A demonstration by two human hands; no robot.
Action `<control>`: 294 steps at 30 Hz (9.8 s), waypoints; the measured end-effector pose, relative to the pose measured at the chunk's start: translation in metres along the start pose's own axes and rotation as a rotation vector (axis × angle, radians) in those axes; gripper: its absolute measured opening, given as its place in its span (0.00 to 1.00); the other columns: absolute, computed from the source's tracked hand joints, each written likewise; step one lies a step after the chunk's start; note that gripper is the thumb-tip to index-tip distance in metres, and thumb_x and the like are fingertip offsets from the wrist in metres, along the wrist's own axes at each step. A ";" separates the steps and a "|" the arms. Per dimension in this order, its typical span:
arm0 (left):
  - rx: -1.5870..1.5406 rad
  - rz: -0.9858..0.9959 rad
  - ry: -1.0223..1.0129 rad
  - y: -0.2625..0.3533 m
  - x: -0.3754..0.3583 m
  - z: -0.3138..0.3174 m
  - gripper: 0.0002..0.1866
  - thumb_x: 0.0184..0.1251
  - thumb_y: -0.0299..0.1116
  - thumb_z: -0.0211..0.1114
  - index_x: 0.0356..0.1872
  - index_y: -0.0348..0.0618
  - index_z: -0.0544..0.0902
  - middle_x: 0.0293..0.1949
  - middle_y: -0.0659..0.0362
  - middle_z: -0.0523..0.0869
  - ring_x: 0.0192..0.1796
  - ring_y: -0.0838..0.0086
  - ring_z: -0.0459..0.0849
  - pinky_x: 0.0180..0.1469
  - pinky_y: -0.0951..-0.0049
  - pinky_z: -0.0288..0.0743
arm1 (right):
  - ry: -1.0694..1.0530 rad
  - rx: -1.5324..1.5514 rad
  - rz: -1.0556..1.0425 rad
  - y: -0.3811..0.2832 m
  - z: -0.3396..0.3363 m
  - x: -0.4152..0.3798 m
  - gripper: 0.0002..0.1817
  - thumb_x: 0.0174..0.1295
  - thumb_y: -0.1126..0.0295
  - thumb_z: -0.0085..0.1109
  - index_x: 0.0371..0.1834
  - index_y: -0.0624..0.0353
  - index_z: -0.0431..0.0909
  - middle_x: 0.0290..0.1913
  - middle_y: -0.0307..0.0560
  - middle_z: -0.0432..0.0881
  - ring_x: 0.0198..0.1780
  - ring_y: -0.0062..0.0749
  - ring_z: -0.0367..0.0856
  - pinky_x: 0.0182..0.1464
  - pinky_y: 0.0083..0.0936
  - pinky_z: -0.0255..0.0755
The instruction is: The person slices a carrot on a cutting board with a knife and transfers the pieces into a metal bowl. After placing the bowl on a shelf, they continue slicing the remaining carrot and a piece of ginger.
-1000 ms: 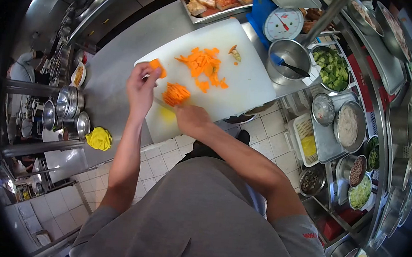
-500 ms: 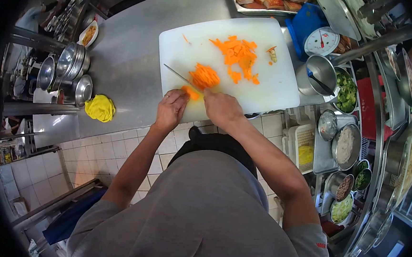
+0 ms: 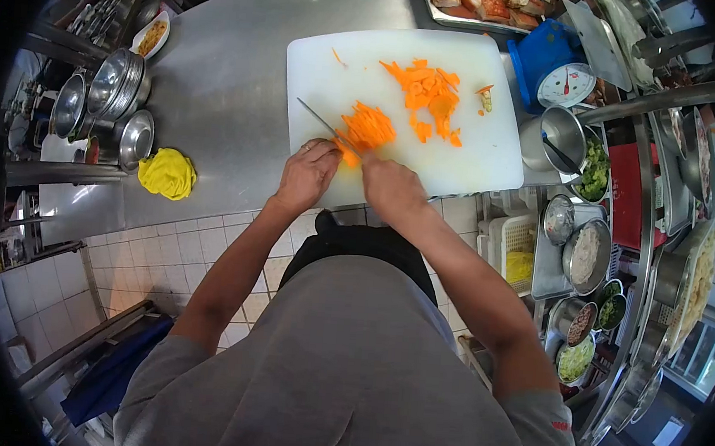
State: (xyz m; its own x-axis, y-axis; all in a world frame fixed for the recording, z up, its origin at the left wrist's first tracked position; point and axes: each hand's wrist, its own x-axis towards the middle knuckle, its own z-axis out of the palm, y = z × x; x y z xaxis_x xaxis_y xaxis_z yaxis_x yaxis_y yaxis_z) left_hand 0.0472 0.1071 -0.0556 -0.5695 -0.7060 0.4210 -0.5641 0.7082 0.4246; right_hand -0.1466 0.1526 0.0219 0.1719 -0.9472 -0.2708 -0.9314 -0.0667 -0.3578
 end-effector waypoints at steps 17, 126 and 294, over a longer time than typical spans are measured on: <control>-0.006 0.142 -0.050 -0.014 0.008 -0.009 0.08 0.64 0.26 0.66 0.42 0.35 0.86 0.47 0.53 0.87 0.52 0.58 0.85 0.57 0.62 0.80 | 0.118 -0.050 -0.029 -0.016 -0.002 0.016 0.08 0.69 0.73 0.50 0.44 0.64 0.76 0.28 0.61 0.86 0.32 0.57 0.90 0.36 0.46 0.85; -0.088 -0.023 0.050 -0.004 0.015 0.001 0.06 0.61 0.23 0.69 0.39 0.37 0.87 0.44 0.53 0.88 0.48 0.56 0.84 0.54 0.60 0.80 | 0.128 0.150 0.035 -0.009 0.000 0.035 0.11 0.73 0.68 0.49 0.46 0.65 0.75 0.32 0.67 0.86 0.35 0.63 0.88 0.38 0.53 0.82; -0.674 -0.501 0.341 0.027 0.146 -0.035 0.08 0.70 0.19 0.64 0.48 0.34 0.84 0.33 0.63 0.86 0.34 0.82 0.81 0.39 0.81 0.76 | 0.373 0.267 -0.177 0.039 0.034 -0.003 0.05 0.64 0.71 0.54 0.35 0.61 0.78 0.24 0.54 0.84 0.25 0.50 0.86 0.27 0.43 0.80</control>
State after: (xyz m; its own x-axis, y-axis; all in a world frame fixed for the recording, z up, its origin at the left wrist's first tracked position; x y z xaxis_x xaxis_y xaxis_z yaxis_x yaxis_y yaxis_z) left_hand -0.0303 0.0228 0.0458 -0.0835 -0.9697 0.2297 -0.1676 0.2409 0.9560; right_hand -0.1728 0.1636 -0.0216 0.1481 -0.9796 0.1359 -0.7750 -0.2003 -0.5994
